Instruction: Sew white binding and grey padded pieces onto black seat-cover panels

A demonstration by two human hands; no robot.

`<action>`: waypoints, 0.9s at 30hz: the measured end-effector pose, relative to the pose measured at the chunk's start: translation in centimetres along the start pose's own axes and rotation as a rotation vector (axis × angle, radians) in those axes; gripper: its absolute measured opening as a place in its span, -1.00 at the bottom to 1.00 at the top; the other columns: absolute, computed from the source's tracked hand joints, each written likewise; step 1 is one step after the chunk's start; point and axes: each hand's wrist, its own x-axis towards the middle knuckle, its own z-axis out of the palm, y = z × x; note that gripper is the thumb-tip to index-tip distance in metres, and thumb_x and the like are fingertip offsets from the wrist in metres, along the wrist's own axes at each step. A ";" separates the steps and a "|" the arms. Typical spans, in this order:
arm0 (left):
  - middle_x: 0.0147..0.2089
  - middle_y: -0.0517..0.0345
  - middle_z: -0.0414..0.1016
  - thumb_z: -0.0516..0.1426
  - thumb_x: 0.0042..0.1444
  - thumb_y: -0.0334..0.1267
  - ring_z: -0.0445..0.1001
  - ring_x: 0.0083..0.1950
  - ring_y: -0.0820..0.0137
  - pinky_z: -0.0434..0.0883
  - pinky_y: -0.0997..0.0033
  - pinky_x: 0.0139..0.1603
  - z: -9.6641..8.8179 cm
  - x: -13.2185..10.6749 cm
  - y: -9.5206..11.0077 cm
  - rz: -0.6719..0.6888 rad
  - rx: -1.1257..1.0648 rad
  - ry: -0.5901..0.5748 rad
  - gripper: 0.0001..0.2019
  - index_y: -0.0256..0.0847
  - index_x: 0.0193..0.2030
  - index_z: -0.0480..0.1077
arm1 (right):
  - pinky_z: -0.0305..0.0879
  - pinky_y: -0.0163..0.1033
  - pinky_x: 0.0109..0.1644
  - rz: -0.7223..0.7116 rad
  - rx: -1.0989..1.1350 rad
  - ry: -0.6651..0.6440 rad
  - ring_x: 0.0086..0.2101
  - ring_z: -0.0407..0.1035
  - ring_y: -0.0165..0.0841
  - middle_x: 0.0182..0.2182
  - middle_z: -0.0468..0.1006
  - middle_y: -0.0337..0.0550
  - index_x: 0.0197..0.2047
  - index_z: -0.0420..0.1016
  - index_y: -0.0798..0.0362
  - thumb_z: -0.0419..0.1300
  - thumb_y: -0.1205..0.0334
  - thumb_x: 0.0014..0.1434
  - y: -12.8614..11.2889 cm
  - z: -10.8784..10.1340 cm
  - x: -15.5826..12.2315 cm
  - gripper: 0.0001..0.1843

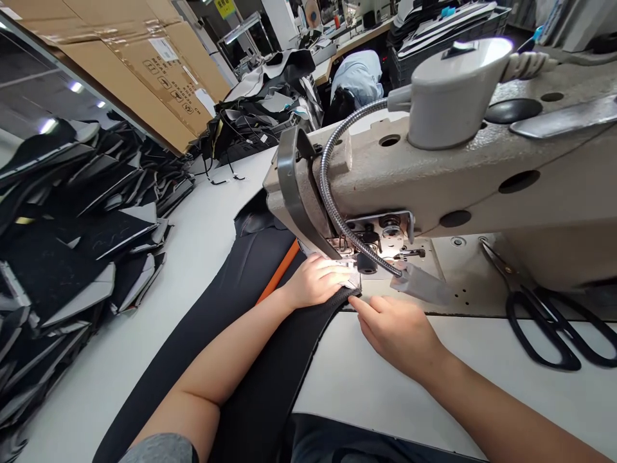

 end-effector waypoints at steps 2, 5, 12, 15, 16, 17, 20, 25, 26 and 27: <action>-0.15 0.15 0.57 -0.01 0.29 -0.28 0.46 -0.18 0.39 0.29 0.32 -0.15 0.2 0.3 0.0 -0.036 0.035 -0.019 -0.78 -0.19 -0.18 0.47 | -0.13 -0.26 -0.52 0.021 -0.046 -0.004 -0.61 0.15 -0.47 -0.60 0.31 -0.30 -0.05 0.53 0.05 -0.08 0.34 0.30 0.3 0.4 0.1 -0.63; -0.28 0.13 0.55 -0.01 0.29 -0.28 0.44 -0.25 0.34 0.29 0.29 -0.15 0.5 0.8 0.5 -0.129 0.092 -0.050 -0.77 -0.20 -0.22 0.48 | -0.18 -0.26 -0.54 0.039 -0.116 -0.030 -0.62 0.15 -0.47 -0.60 0.33 -0.28 0.00 0.52 0.03 -0.08 0.32 0.30 0.6 1.1 0.5 -0.62; -0.27 0.10 0.52 -0.03 0.31 -0.26 0.41 -0.15 0.30 0.27 0.25 -0.05 -0.2 1.3 1.3 -0.232 0.129 -0.123 -0.75 -0.18 -0.21 0.48 | -0.22 -0.24 -0.55 0.130 -0.228 -0.078 -0.58 0.22 -0.42 -0.57 0.41 -0.20 -0.05 0.55 0.07 -0.07 0.25 0.28 1.1 2.3 1.7 -0.62; -0.17 0.10 0.53 -0.01 0.29 -0.31 0.40 -0.05 0.28 0.22 0.20 0.06 -1.0 1.0 1.3 -0.243 0.180 -0.104 -0.78 -0.14 -0.09 0.46 | -0.22 -0.24 -0.55 0.186 -0.231 -0.111 -0.57 0.25 -0.40 -0.55 0.45 -0.18 -0.07 0.55 0.06 -0.08 0.22 0.28 1.4 2.3 1.6 -0.61; -0.16 0.10 0.53 0.00 0.29 -0.31 0.39 -0.03 0.28 0.21 0.19 0.08 -1.1 0.9 1.2 -0.245 0.184 -0.098 -0.77 -0.13 -0.07 0.46 | -0.22 -0.24 -0.55 0.208 -0.226 -0.125 -0.56 0.26 -0.40 -0.53 0.47 -0.16 -0.05 0.54 0.07 -0.09 0.20 0.28 1.6 2.2 1.5 -0.60; -0.16 0.10 0.54 0.00 0.28 -0.32 0.39 -0.03 0.29 0.21 0.19 0.08 -1.1 0.8 1.2 -0.244 0.179 -0.091 -0.77 -0.12 -0.07 0.46 | -0.21 -0.24 -0.56 0.228 -0.219 -0.134 -0.56 0.27 -0.39 -0.50 0.49 -0.14 -0.04 0.54 0.08 -0.09 0.19 0.28 1.8 2.1 1.3 -0.59; -0.23 0.12 0.55 0.01 0.28 -0.31 0.40 -0.06 0.31 0.21 0.22 0.06 -0.6 0.5 0.8 -0.215 0.137 -0.077 -0.78 -0.10 -0.10 0.48 | -0.16 -0.24 -0.57 0.245 -0.180 -0.126 -0.55 0.31 -0.38 -0.45 0.53 -0.12 -0.04 0.53 0.10 -0.09 0.17 0.27 2.5 1.6 1.0 -0.58; -0.28 0.17 0.54 0.00 0.29 -0.32 0.42 -0.13 0.34 0.21 0.25 0.02 -0.1 0.8 0.3 -0.148 0.108 -0.052 -0.76 -0.07 -0.13 0.50 | -0.03 -0.29 -0.57 0.211 -0.081 -0.062 -0.50 0.38 -0.43 -0.44 0.55 -0.20 -0.19 0.57 0.02 -0.07 0.23 0.28 2.4 0.9 0.9 -0.64; -0.28 0.18 0.54 -0.01 0.29 -0.31 0.42 -0.16 0.35 0.21 0.26 0.00 -0.2 0.9 0.3 -0.129 0.107 -0.046 -0.76 -0.06 -0.13 0.49 | -0.01 -0.30 -0.56 0.195 -0.072 -0.048 -0.48 0.39 -0.44 -0.45 0.55 -0.20 -0.20 0.57 0.02 -0.08 0.25 0.28 2.3 0.8 1.0 -0.63; -0.28 0.19 0.53 -0.01 0.30 -0.30 0.41 -0.19 0.36 0.21 0.27 -0.02 -0.3 1.0 0.3 -0.108 0.109 -0.047 -0.76 -0.06 -0.14 0.49 | 0.00 -0.31 -0.54 0.178 -0.061 -0.030 -0.47 0.39 -0.44 -0.46 0.54 -0.20 -0.19 0.58 0.02 -0.08 0.26 0.28 2.1 0.8 1.0 -0.63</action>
